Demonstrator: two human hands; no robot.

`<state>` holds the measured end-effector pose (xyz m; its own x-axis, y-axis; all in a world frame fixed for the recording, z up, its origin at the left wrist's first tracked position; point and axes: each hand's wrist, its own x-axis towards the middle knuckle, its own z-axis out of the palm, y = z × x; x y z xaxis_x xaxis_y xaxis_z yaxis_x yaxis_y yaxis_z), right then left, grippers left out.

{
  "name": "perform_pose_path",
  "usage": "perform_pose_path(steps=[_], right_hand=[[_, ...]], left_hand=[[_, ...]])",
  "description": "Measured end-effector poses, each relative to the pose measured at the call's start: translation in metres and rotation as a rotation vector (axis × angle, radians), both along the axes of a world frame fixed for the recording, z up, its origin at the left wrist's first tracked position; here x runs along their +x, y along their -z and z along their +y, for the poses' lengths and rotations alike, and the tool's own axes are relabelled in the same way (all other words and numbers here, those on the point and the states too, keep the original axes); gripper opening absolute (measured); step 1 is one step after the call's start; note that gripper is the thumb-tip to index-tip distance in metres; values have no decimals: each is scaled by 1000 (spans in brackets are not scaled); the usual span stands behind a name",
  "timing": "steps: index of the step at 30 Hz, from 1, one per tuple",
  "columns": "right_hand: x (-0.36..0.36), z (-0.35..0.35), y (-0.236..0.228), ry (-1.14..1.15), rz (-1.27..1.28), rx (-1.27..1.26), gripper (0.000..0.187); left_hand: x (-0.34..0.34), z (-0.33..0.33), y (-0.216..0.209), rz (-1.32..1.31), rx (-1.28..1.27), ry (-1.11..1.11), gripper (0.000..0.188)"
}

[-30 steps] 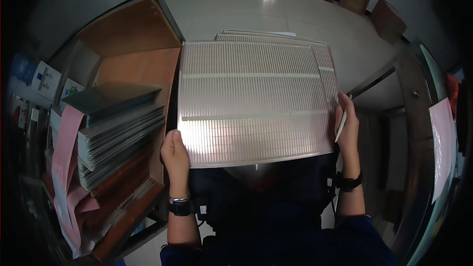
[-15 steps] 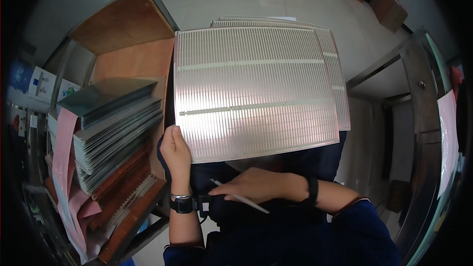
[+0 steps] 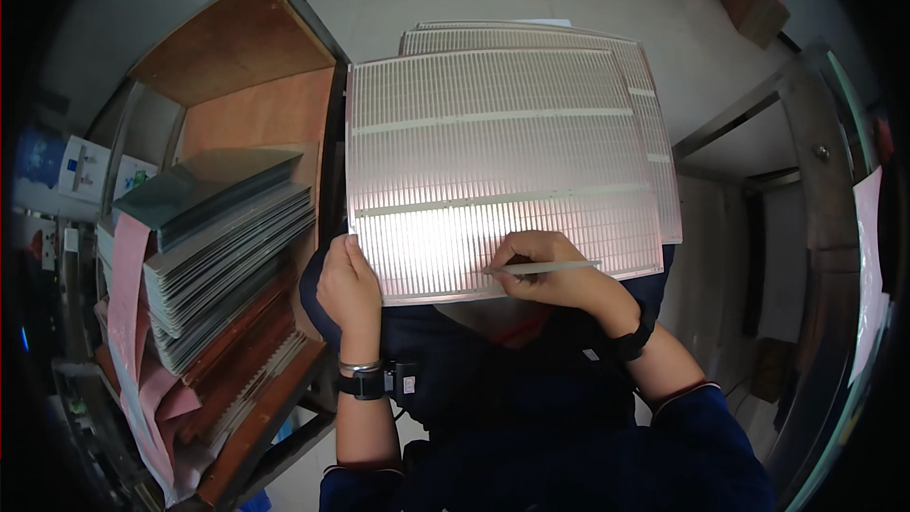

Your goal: Inspecting and marking patterns or guidelines on metal sheets using a pen or stylus.

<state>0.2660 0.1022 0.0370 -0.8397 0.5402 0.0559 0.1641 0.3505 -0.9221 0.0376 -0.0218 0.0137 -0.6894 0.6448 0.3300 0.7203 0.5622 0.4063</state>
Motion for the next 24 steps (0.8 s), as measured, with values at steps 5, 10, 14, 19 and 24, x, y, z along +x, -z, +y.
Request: perform_pose_path(steps=[5,10,14,19,24], right_hand=[[-3,1,5,-5,52,136,10],[-4,1,6,49,36,70,9],[-3,2,10,2,82,125,10],[-4,1,6,111,66,42,11],[-3,3,12,109,92,76,10]], left_hand=[[2,1,1,37,-13,-5,25],[3,1,-1,53,-28,-11,24],[4,2,-1,47,-19,-14,24],[3,1,0,54,-8,-23,25],[5,2,-1,37,28,-36,24]])
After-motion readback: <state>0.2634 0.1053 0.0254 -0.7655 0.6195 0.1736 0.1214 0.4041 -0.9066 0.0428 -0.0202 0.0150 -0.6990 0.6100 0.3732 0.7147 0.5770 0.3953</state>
